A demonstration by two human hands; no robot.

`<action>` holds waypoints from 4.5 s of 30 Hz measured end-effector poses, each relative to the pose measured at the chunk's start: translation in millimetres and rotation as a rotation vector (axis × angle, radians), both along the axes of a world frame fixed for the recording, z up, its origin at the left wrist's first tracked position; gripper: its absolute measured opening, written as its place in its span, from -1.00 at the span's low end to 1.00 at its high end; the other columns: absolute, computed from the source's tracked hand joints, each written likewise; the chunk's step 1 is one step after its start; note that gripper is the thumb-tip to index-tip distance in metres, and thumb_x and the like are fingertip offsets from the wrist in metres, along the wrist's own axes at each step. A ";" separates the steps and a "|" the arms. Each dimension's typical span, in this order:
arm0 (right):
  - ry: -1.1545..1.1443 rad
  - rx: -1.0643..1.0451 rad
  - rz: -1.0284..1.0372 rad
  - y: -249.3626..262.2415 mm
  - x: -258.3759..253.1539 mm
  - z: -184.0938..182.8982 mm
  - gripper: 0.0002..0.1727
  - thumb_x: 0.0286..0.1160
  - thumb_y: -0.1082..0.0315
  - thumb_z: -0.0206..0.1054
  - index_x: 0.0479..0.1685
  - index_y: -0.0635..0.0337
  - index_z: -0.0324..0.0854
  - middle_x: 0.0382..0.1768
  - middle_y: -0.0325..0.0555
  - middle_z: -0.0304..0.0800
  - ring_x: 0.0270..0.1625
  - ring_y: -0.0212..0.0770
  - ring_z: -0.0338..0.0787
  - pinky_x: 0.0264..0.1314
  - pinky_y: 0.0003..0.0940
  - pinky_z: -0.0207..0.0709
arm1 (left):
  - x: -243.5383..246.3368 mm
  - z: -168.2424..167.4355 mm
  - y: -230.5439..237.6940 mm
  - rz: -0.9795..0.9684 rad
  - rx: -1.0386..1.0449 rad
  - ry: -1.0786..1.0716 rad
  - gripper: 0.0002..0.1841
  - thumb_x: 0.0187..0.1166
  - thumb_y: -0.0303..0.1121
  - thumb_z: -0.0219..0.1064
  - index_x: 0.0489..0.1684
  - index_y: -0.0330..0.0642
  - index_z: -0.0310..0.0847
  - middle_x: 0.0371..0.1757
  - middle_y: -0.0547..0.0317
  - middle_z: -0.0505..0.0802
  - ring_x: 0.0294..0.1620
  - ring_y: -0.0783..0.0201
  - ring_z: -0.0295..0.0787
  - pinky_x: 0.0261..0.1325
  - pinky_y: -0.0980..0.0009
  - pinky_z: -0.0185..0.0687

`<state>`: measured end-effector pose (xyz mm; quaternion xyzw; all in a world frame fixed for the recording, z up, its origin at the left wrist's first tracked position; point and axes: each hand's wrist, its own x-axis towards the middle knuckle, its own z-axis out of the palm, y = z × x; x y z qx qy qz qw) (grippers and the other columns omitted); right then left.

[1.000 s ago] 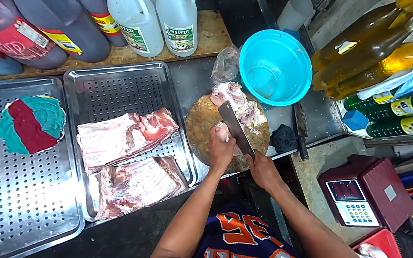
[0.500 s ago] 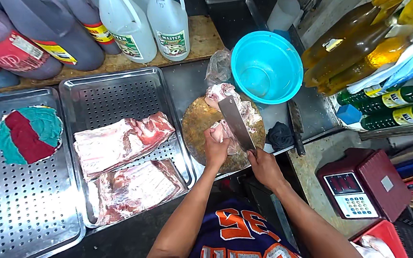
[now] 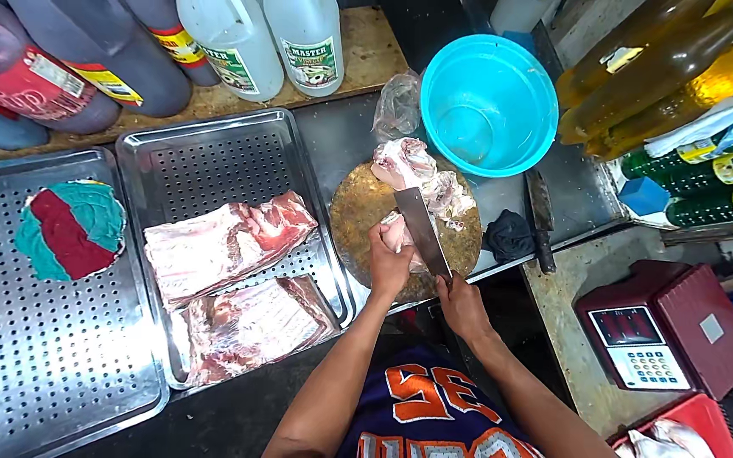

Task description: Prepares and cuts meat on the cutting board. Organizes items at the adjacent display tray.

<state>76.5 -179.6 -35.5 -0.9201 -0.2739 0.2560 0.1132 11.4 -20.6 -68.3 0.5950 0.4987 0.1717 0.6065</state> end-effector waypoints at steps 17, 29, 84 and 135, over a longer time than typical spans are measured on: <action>-0.025 -0.071 -0.038 -35.3 -17.7 -32.3 -0.46 0.84 -0.09 -0.05 0.13 0.16 0.68 -0.34 0.01 0.87 -0.18 0.05 0.92 -0.09 0.05 0.75 | -5.1 -6.4 11.7 -0.008 -0.035 -0.078 -0.33 0.30 -0.49 0.48 0.45 -0.02 0.26 0.13 -0.03 0.78 0.03 0.08 0.83 -0.03 -0.01 0.81; 0.203 -0.045 -0.005 -113.1 0.1 -27.0 -0.51 0.80 -0.04 0.10 0.10 0.18 0.77 -0.30 0.02 0.87 -0.18 -0.02 0.87 0.04 0.06 0.72 | -5.2 -14.6 21.1 -0.051 -0.018 -0.076 -0.34 0.28 -0.49 0.49 0.42 0.00 0.31 0.09 0.02 0.81 0.02 0.11 0.84 0.00 0.00 0.81; 0.471 -0.030 0.005 22.5 91.8 30.0 -0.40 0.78 -0.24 0.08 0.00 0.19 0.62 -0.54 -0.11 0.59 -0.62 -0.22 0.62 -0.47 -0.23 0.62 | -1.2 -20.3 28.0 -0.084 -0.081 -0.043 -0.40 0.29 -0.60 0.40 0.39 -0.10 0.38 0.00 -0.03 0.86 -0.04 0.07 0.85 -0.04 -0.02 0.79; 0.317 0.150 -0.018 -6.2 68.2 37.9 -0.51 0.79 -0.12 0.11 -0.02 0.09 0.75 -0.41 -0.12 0.72 -0.40 -0.19 0.73 -0.23 -0.10 0.66 | 3.9 -13.0 23.7 0.022 -0.153 -0.075 -0.45 0.28 -0.68 0.38 0.33 -0.18 0.46 0.02 -0.07 0.87 -0.04 0.07 0.87 -0.06 0.03 0.82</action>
